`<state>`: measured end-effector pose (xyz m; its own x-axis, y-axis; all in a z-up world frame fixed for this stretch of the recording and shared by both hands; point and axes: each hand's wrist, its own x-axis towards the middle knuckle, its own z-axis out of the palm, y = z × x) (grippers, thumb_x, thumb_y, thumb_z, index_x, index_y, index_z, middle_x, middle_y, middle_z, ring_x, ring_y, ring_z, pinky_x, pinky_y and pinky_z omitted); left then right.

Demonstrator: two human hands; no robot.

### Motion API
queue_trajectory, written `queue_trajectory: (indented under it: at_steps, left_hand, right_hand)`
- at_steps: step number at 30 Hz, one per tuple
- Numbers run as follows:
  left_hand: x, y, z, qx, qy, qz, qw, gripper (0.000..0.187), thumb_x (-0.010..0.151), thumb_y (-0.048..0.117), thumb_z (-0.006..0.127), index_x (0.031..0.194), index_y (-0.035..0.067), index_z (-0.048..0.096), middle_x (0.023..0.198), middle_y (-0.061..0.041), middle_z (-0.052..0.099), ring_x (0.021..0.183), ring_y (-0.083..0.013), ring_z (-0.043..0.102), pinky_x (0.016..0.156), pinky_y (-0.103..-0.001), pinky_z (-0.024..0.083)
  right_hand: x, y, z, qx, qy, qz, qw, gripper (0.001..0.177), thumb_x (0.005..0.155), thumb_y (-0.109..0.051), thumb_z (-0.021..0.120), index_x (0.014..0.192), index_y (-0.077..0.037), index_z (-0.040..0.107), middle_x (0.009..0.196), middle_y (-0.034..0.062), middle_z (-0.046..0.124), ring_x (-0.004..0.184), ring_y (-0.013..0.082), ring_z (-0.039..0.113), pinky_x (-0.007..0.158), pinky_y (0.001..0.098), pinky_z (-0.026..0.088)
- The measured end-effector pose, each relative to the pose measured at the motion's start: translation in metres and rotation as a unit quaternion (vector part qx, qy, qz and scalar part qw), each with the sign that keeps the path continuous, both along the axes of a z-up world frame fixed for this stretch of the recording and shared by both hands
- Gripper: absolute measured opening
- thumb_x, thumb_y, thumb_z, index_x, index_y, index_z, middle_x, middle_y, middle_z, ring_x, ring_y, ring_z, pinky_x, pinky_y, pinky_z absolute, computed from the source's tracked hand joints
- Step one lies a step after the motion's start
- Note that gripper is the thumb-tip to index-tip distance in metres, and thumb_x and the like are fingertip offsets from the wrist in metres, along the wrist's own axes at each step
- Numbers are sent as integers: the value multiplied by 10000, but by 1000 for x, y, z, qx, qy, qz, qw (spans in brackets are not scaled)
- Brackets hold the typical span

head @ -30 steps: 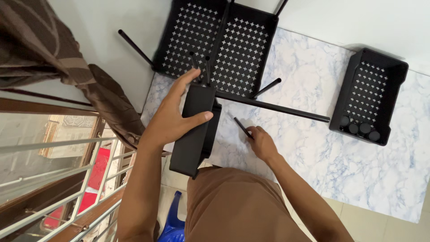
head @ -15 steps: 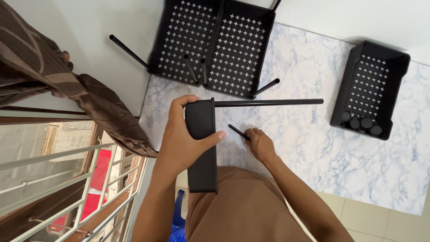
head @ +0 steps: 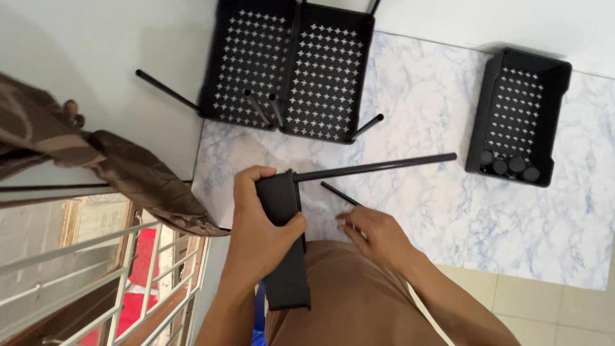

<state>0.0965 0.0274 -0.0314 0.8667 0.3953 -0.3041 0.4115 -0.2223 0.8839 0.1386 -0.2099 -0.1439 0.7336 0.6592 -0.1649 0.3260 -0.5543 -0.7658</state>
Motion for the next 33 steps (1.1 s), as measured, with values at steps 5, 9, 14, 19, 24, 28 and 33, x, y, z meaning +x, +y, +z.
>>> queue_trajectory:
  at_steps: [5,9,14,19,24,28,33]
  left_hand:
    - [2,-11,-4,47,-63,-39,996,652,685,63,775,1255,56,460,1262,-128,483,1129,-261,547,942,-371,497]
    - [1,-15,-6,48,-50,-41,997,613,709,87,810,1232,65,490,1249,-118,515,1157,-263,561,987,-371,482]
    - [-6,-23,-10,47,-113,-44,991,605,701,61,826,1207,61,494,1278,-138,526,1210,-286,555,1040,-384,465]
    - [-16,-25,-13,-50,-116,-27,992,638,696,41,805,1230,63,455,1332,-133,536,1250,-267,567,1064,-378,456]
    - [-19,-25,-14,-41,-117,-51,991,634,702,19,812,1228,54,460,1301,-147,534,1232,-276,566,1061,-384,458]
    - [-19,-28,-15,-41,-118,-60,990,636,714,40,814,1232,59,446,1306,-142,527,1230,-275,574,1050,-379,474]
    - [-20,-32,-14,-2,-109,-72,991,659,702,60,846,1229,60,451,1299,-141,530,1232,-285,563,1040,-385,470]
  right_hand:
    - [15,9,96,130,-352,56,925,134,936,-83,768,1028,-45,678,929,102,662,862,286,650,770,421,536]
    - [41,30,123,30,-433,27,901,309,837,-180,718,1109,-56,643,1018,149,672,989,354,653,902,521,528]
    - [55,41,125,-28,-316,114,942,291,923,-207,709,1156,-38,663,935,87,658,830,273,666,731,407,541]
    - [51,43,116,-4,-262,145,954,247,935,-203,673,1109,-27,669,895,75,645,759,248,662,648,368,533]
    - [47,46,111,8,-263,156,952,214,940,-191,669,1062,-16,653,869,88,615,762,245,665,620,375,526]
    - [44,47,110,-21,-231,156,960,152,938,-170,658,975,-26,624,843,95,612,720,258,668,592,391,513]
    - [54,46,114,-58,-83,153,983,178,944,-201,636,965,-24,621,807,120,663,631,329,651,530,439,481]
